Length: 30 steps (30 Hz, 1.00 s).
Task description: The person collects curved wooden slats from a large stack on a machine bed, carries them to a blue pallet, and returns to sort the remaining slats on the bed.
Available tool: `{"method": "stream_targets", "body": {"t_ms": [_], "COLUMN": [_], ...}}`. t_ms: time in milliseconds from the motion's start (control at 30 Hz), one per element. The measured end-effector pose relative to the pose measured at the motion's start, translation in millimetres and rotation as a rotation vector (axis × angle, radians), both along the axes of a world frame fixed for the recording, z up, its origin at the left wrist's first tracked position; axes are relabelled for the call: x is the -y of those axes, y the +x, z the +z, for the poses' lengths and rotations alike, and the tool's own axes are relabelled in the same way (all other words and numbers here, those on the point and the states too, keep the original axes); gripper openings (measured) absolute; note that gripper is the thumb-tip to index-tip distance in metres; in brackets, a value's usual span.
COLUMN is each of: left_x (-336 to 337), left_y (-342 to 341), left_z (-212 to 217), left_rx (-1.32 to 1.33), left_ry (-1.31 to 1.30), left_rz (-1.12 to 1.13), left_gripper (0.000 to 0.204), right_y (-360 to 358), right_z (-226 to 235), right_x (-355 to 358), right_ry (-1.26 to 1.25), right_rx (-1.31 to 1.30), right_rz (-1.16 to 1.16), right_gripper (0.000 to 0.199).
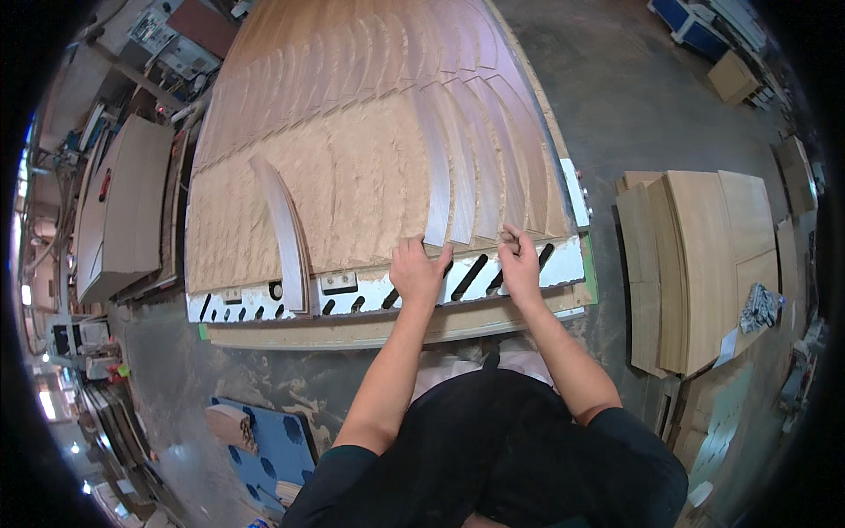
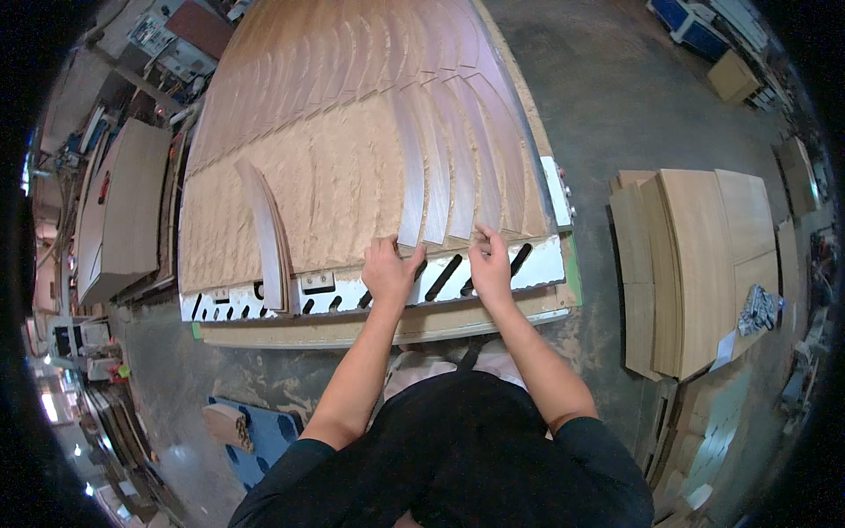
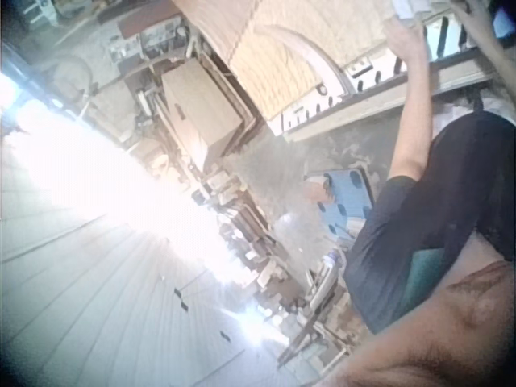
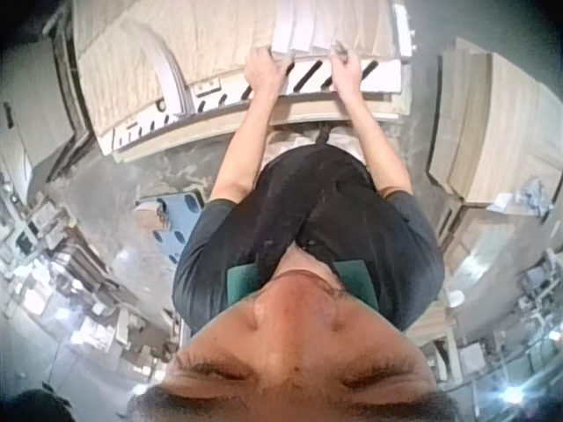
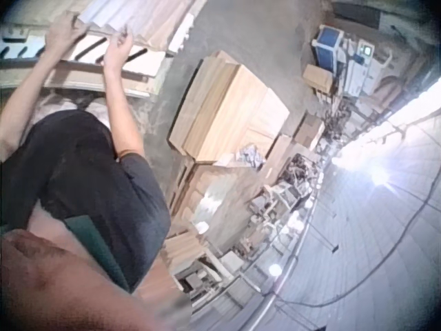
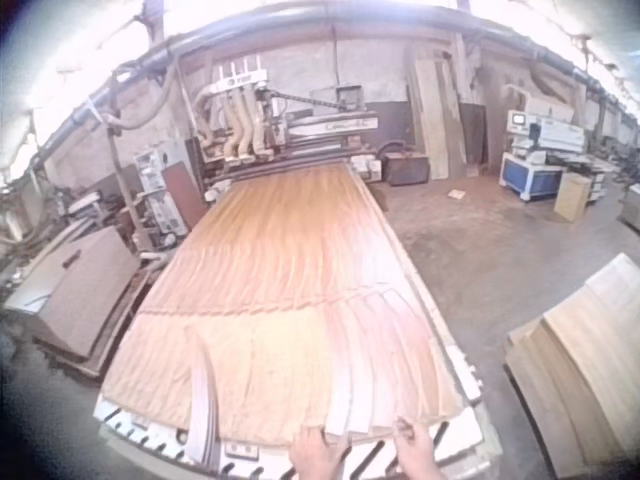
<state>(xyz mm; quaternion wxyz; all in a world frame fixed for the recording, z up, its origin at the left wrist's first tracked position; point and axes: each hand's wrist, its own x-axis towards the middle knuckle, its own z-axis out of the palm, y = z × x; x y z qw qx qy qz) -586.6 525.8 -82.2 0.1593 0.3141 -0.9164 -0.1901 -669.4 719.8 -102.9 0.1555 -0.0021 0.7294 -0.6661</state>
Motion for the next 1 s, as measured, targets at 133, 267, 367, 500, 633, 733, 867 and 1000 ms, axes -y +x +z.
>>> {"method": "stream_targets", "body": {"t_ms": [133, 267, 367, 500, 633, 733, 867, 1000], "left_x": [-7, -2, 1, 7, 13, 12, 25, 35], "left_y": [-8, -12, -18, -7, 7, 19, 50, 75], "left_z": [1, 10, 26, 45, 50, 62, 61, 60], "left_rx": [0.045, 0.042, 0.060, 0.057, 0.019, -0.018, 0.033, 0.120], "left_ry": [0.023, 0.128, 0.186, 0.211, 0.176, 0.172, 0.370, 0.286], "left_rz": [0.064, 0.076, 0.116, 0.139, 0.141, 0.158, 0.154, 0.064], "left_gripper": [0.051, 0.049, 0.048, 0.051, 0.055, 0.055, 0.063, 0.077], "right_y": [-16, -20, -23, -31, -62, -84, -63, -34], "right_z": [6, 11, 20, 23, 21, 3, 19, 70], "right_x": [-3, 7, 18, 48, 108, 142, 172, 176], "right_ry": [-0.053, -0.099, -0.116, -0.112, -0.081, -0.072, 0.160, 0.477], "right_rx": [0.010, -0.089, -0.045, 0.001, 0.169, 0.277, -0.055, -0.380], "right_rz": [0.063, 0.129, 0.176, 0.202, 0.262, 0.383, 0.350, 0.434], "right_gripper": [0.046, 0.045, 0.046, 0.054, 0.069, 0.059, 0.044, 0.038]}}
